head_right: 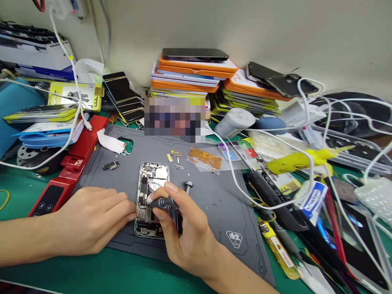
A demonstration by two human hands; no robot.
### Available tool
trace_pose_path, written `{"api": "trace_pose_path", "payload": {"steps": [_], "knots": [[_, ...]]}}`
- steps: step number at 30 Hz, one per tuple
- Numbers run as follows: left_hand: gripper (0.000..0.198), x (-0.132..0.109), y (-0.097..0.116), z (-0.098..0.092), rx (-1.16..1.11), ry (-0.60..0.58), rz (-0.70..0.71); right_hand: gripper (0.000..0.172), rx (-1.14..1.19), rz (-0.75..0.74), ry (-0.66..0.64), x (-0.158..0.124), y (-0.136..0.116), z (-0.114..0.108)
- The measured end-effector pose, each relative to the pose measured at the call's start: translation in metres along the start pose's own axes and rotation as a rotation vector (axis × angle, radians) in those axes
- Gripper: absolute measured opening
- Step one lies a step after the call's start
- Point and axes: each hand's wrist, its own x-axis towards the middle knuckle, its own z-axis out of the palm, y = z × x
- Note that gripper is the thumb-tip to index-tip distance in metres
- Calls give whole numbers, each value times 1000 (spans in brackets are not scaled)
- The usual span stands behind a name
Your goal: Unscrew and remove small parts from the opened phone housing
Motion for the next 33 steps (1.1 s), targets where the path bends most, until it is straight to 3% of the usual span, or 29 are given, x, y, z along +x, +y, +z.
{"api": "trace_pose_path", "payload": {"steps": [8,21,27,33], "knots": [[42,3,2,2,52,139,-11,77,-56,-57,-45,1,2,4],[39,1,2,5,38,117,3,72,-85,-41,-61,4,0,4],[40,0,2,8,35,125,6,67,-161,-113,-87,10,-2,0],[40,3,2,5,18,157,14,78,-177,-145,-126,11,-6,-4]]}}
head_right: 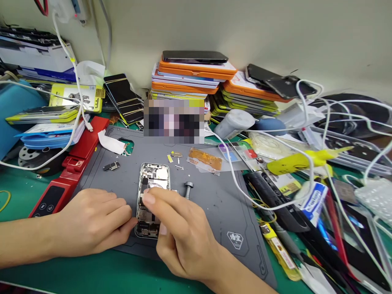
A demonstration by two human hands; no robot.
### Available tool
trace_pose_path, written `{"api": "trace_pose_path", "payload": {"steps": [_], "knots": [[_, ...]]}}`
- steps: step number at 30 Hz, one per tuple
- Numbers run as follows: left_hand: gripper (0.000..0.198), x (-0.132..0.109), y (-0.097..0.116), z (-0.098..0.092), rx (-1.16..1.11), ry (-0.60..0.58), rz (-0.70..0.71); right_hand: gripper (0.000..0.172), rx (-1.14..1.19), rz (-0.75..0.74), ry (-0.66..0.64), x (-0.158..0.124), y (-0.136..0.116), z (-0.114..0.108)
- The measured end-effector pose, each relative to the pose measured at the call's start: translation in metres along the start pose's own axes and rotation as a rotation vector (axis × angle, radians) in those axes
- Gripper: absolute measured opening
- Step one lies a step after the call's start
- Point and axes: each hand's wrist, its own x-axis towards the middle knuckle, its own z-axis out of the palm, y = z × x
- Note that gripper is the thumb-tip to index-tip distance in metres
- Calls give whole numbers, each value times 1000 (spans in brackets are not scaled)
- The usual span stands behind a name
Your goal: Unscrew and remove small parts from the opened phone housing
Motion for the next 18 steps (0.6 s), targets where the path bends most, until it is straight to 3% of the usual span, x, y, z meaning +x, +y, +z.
{"api": "trace_pose_path", "payload": {"steps": [7,13,18], "knots": [[43,4,-2,-6,-13,-31,-16,78,-5,-6,34,-5,3,0],[41,4,-3,-8,-76,-68,-73,80,57,89,87,-5,2,2],[26,0,-10,-11,-202,-48,-68,85,194,93,193,-9,-1,-3]]}}
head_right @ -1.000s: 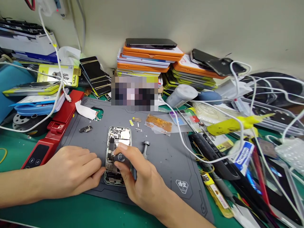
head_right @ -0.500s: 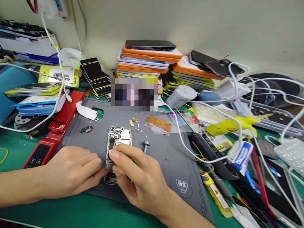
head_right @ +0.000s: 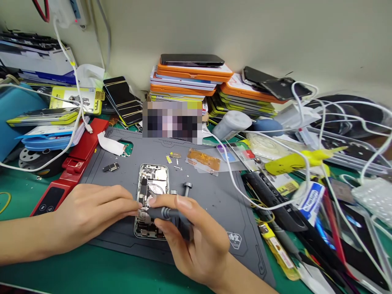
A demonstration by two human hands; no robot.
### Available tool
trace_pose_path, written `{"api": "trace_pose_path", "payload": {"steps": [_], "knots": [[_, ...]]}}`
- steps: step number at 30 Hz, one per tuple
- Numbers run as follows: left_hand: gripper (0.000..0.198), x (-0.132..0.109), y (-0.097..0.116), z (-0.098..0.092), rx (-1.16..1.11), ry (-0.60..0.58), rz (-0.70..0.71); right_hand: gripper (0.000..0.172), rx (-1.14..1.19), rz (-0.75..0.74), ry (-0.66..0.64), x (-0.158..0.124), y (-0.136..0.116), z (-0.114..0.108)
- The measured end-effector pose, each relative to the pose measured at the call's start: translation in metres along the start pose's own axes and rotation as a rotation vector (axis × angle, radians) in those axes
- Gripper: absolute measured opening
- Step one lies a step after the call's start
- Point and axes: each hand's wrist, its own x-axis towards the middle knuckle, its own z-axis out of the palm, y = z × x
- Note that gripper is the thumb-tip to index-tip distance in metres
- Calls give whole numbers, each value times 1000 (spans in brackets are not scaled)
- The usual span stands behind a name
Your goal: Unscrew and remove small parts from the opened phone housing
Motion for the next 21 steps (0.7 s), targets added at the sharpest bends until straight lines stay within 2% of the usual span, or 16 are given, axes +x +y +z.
{"api": "trace_pose_path", "payload": {"steps": [7,10,14,18,21], "knots": [[21,0,-2,0,-44,-13,3,89,-74,-66,-117,0,-3,-6],[25,1,-1,0,-43,-47,-27,83,-94,-69,-63,0,-2,-6],[33,2,1,1,0,-47,-38,77,-55,8,45,-1,1,0],[37,3,1,3,79,-31,-38,74,-37,109,17,0,3,6],[36,2,0,3,140,-55,-1,79,-36,114,-13,-1,4,8]]}}
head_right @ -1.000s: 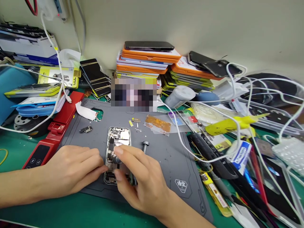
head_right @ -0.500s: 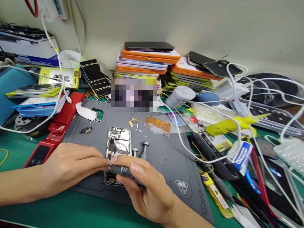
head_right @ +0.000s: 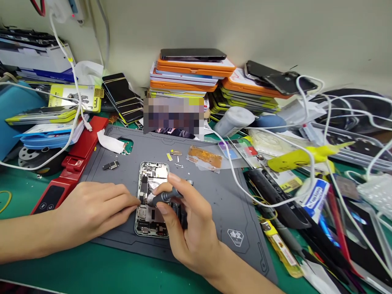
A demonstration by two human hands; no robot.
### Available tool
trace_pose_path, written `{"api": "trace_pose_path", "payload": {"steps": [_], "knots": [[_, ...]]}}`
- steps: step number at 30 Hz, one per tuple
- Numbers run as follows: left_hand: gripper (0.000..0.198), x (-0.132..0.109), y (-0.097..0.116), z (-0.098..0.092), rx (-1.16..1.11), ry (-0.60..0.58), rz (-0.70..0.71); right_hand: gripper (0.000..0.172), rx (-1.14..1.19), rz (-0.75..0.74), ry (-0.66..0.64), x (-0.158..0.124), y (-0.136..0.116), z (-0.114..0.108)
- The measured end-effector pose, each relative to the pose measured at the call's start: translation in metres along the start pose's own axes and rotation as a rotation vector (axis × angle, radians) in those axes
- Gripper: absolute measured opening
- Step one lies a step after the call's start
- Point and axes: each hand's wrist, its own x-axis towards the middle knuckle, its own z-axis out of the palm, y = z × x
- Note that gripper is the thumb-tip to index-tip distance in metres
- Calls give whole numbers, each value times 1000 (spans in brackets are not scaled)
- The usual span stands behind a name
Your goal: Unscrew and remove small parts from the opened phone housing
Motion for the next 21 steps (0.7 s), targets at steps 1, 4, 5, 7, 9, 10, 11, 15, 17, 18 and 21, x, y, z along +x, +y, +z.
{"api": "trace_pose_path", "payload": {"steps": [1,4,5,7,9,10,11,15,17,18,21], "knots": [[34,-1,-1,0,14,-13,9,79,-5,-2,-10,0,0,0],[30,-4,-2,1,41,-41,28,78,-21,-14,-41,-2,1,0],[30,-4,-2,2,46,-50,35,77,-24,-16,-46,-2,2,0],[29,-5,-2,1,54,-60,49,77,-22,-16,-50,-2,2,1],[29,-5,-1,1,54,-67,56,77,-21,-9,-53,-2,2,1],[29,-5,-1,1,52,-67,59,77,-18,-9,-57,-2,2,1],[28,-5,-1,1,52,-67,60,77,-11,-10,-62,-2,2,1],[26,-6,-1,3,52,-67,53,79,16,-11,-84,-2,2,2],[25,-7,-1,4,44,-65,47,77,17,-13,-89,-1,2,2],[24,-7,-1,4,41,-62,44,75,14,-17,-91,-1,2,2],[24,-7,0,5,46,-59,43,70,-14,-36,-89,1,0,2]]}}
